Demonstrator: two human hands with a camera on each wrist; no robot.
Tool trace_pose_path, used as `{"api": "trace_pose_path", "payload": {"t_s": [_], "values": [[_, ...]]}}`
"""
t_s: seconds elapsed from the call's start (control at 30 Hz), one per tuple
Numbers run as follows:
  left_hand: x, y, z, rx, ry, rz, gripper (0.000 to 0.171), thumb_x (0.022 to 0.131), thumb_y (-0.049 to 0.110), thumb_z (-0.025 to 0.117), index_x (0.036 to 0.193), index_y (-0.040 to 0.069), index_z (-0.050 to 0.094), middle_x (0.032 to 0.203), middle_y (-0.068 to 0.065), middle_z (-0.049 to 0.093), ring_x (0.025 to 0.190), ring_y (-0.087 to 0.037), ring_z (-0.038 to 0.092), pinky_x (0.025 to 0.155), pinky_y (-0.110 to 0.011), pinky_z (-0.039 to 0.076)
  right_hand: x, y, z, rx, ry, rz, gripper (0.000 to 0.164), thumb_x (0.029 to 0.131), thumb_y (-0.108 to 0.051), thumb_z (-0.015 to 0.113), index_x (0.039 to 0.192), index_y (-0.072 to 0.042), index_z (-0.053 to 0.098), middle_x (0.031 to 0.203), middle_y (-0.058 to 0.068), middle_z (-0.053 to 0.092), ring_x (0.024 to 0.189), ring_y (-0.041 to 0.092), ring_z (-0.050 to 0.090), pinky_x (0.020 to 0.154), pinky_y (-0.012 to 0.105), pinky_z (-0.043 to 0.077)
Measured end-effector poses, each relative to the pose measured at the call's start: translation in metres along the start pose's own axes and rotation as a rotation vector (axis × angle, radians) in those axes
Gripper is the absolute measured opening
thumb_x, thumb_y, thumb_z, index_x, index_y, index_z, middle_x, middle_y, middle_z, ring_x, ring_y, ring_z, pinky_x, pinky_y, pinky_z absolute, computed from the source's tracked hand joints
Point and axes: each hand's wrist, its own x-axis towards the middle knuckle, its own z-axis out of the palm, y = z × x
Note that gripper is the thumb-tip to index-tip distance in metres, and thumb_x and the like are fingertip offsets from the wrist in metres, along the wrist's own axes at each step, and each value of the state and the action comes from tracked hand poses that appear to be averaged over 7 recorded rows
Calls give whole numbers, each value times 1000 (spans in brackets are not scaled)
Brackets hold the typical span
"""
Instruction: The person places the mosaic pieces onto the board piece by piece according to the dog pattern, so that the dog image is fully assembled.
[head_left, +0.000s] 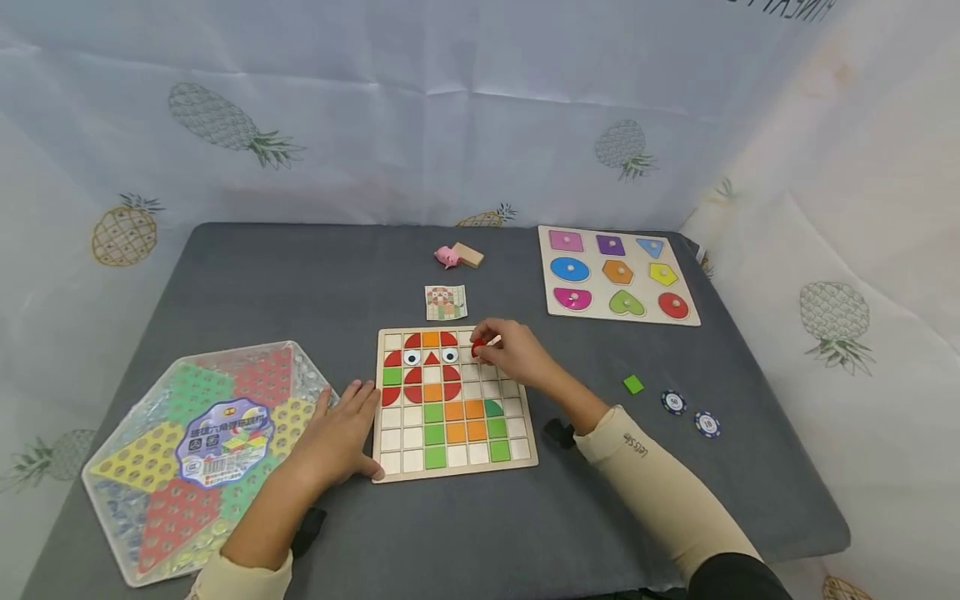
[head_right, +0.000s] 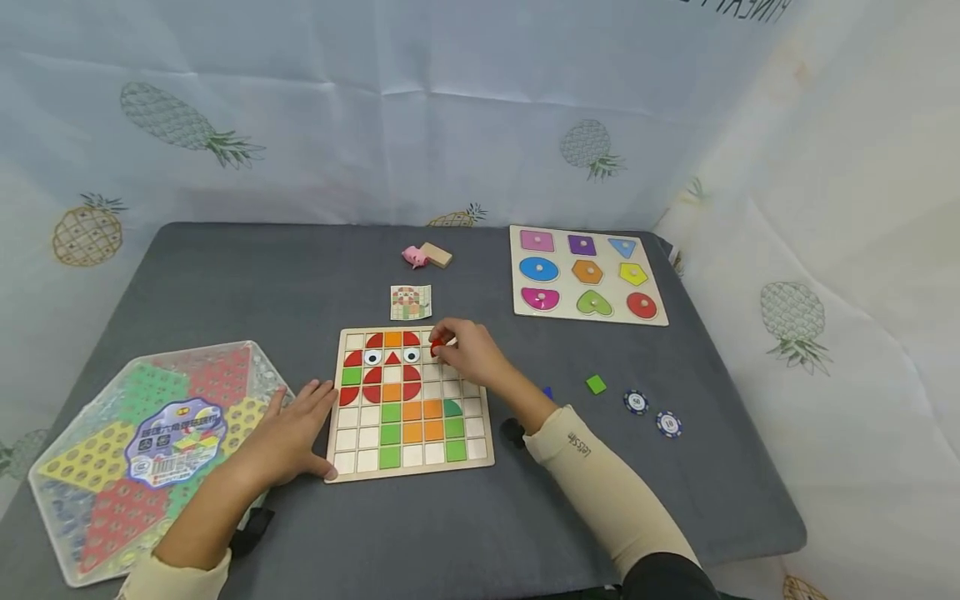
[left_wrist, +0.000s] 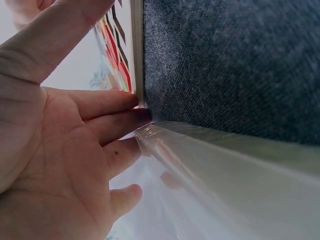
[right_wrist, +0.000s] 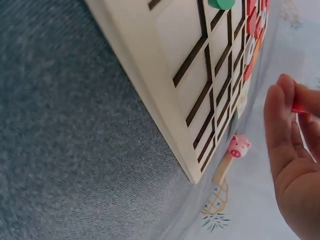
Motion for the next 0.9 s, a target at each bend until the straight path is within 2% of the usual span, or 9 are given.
{"api": "trace_pose_path", "payload": {"t_s": [0.17,0.27,0.37,0.5,0.67,0.9], "values": [[1,2,-3,2,-13,-16,107,51,33,87,135,-6,34,142,-23,31,133,-39,21,105,-59,6,2,0,1,-30,49,34,9,83,-23,66,84,-14,65,81,-3,62,71,12,55,61,22,48],[2,3,-4,4,-22,-21,108,51,33,87,136,-6,34,142,-23,31,133,-39,21,105,-59,6,4,1,2,-33,73,22,4,83,-15,65,85,-13,67,82,-2,64,73,13,55,66,24,50],[3,3,-5,8,-28,-19,108,51,33,86,136,-6,33,142,-23,31,133,-39,21,105,-59,6,7,3,3,-17,85,12,11,82,-8,65,93,-10,64,89,-1,65,79,11,58,73,26,51],[3,3,-4,9,-29,-15,108,51,34,86,136,-6,34,142,-22,31,133,-38,21,105,-59,6,12,6,6,-17,42,9,17,81,-7,66,98,-10,61,92,0,64,81,12,59,72,26,51],[2,2,-2,5,-24,-17,108,50,34,87,136,-6,34,142,-22,31,133,-38,21,105,-59,6,19,7,9,-63,-26,12,18,85,-8,61,101,-12,67,93,-1,65,78,11,58,68,23,50],[3,3,1,4,-26,-20,107,51,34,86,136,-5,34,142,-21,31,134,-38,21,105,-59,5,25,6,15,-157,-30,40,6,84,-11,63,87,-14,66,79,-5,63,75,9,56,68,24,48]]}}
